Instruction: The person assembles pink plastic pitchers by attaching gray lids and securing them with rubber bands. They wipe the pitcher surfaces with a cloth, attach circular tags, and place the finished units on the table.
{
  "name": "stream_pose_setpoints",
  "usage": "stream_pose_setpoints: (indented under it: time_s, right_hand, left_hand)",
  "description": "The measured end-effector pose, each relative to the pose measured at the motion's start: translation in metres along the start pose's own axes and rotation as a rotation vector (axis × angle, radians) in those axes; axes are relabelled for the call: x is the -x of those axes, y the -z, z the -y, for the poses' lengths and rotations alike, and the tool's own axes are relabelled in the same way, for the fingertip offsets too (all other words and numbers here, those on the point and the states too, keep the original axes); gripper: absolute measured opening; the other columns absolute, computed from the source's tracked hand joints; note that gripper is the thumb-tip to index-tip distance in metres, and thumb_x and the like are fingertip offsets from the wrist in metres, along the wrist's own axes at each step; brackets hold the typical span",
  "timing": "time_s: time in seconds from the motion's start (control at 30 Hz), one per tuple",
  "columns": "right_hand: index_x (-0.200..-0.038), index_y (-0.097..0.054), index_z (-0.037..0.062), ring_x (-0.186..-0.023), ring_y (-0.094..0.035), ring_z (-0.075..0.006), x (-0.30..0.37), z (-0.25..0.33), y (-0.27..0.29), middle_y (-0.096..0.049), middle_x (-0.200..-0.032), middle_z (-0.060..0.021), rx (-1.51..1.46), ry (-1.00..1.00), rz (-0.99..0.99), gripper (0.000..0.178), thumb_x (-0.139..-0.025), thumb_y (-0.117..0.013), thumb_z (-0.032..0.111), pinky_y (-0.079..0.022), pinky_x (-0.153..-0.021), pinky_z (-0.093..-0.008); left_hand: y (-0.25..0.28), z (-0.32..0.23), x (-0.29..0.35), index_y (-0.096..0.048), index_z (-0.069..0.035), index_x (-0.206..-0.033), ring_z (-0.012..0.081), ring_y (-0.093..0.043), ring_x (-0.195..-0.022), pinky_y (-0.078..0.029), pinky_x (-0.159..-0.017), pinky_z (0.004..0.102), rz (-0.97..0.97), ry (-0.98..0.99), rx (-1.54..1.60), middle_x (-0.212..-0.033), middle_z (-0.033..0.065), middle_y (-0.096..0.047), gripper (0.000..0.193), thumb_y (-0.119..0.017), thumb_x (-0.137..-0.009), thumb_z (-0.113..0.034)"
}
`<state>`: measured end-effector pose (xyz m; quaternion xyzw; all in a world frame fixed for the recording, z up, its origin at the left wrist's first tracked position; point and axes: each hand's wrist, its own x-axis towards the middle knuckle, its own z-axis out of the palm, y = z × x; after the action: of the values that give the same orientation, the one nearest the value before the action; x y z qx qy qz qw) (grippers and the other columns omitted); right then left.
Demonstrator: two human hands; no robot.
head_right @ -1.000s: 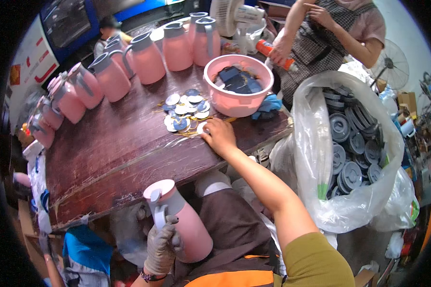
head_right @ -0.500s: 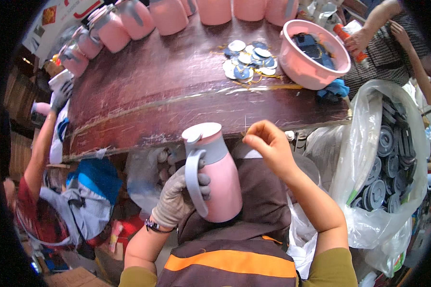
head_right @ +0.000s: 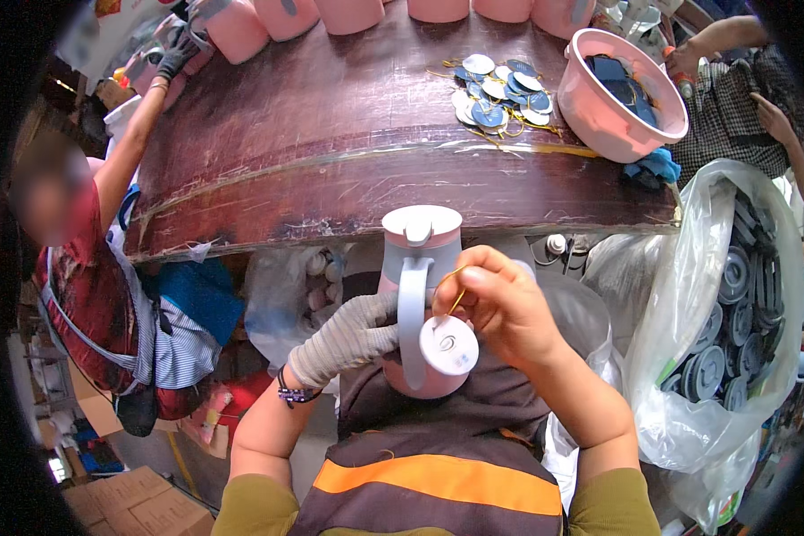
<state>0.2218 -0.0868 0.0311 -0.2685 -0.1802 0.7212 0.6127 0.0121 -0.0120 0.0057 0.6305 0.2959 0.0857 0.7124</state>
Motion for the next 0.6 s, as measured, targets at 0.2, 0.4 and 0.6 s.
stream_pose_setpoints:
  time_s: [0.2, 0.4, 0.6]
  right_hand:
    - [-0.104, -0.055, 0.0055, -0.093, -0.066, -0.0231, -0.002, -0.011, -0.004, -0.063, -0.118, -0.0196, -0.061, 0.11, -0.071, 0.018, -0.093, -0.051, 0.019, -0.048, -0.069, -0.0293]
    - [-0.102, -0.056, 0.0067, -0.07, -0.054, -0.0135, 0.025, -0.014, 0.042, -0.058, -0.08, -0.0037, -0.144, 0.198, -0.176, 0.018, -0.091, -0.055, 0.021, -0.044, -0.064, -0.0269]
    - [-0.103, -0.06, 0.0041, -0.069, -0.054, -0.0072, 0.034, -0.05, 0.039, -0.061, -0.083, -0.0001, 0.351, -0.116, -0.312, 0.019, -0.09, -0.064, 0.017, -0.043, -0.062, -0.0226]
  left_hand:
    - [-0.003, 0.006, -0.003, -0.054, -0.004, -0.13, 0.0114, -0.061, -0.096, -0.049, -0.084, 0.0272, -0.042, -0.087, -0.047, -0.106, 0.0017, -0.066, 0.046, -0.065, -0.088, -0.021]
    - [0.001, -0.004, 0.018, -0.056, -0.006, -0.129, 0.0044, -0.061, -0.073, -0.047, -0.062, 0.0186, -0.142, 0.144, 0.259, -0.09, 0.0032, -0.069, 0.038, -0.057, -0.093, -0.016]
    - [-0.008, 0.015, 0.015, -0.058, -0.005, -0.125, 0.0134, -0.064, -0.078, -0.051, -0.07, 0.0268, -0.26, -0.064, -0.024, -0.093, 0.0094, -0.068, 0.042, -0.067, -0.086, -0.015]
